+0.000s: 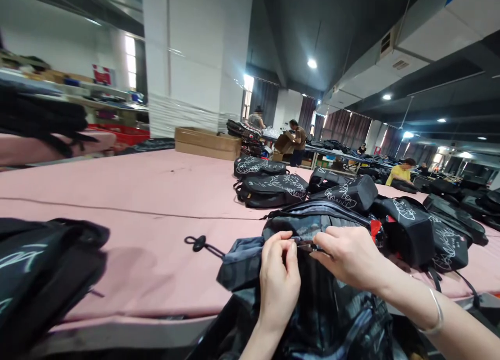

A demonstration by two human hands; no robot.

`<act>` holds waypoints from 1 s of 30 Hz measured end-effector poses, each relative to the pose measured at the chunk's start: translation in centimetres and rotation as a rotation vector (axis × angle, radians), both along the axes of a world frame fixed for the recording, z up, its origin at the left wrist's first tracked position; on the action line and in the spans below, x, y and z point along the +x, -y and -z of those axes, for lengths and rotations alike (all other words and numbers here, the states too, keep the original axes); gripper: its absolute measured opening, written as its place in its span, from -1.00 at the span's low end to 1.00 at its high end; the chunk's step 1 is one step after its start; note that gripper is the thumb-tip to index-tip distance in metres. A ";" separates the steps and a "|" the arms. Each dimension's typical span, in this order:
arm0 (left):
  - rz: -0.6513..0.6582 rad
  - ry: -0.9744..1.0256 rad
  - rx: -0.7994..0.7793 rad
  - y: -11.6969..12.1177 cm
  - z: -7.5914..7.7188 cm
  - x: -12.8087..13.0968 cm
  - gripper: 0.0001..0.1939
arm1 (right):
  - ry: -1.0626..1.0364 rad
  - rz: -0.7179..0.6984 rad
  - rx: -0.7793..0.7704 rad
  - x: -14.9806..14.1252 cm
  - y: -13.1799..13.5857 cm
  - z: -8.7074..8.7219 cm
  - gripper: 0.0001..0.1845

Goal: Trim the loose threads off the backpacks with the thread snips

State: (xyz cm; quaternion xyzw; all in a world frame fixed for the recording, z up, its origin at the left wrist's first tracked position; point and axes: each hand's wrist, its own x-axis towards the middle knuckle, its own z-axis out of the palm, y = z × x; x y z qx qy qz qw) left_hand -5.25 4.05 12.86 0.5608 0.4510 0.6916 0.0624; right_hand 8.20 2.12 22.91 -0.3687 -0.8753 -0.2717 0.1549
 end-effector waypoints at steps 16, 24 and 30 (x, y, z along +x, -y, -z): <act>0.039 0.077 0.011 0.2 0.0 -0.2 -0.84 | -0.058 -0.006 0.050 -0.2 -0.7 0.7 -0.78; 0.219 0.501 0.012 1.8 -0.6 -0.5 -0.79 | -0.527 -0.138 -0.031 1.3 -1.6 2.2 -0.79; 0.242 0.576 0.030 5.4 -0.4 -0.9 -0.79 | -0.722 -0.130 -0.151 1.7 -1.6 3.8 -0.73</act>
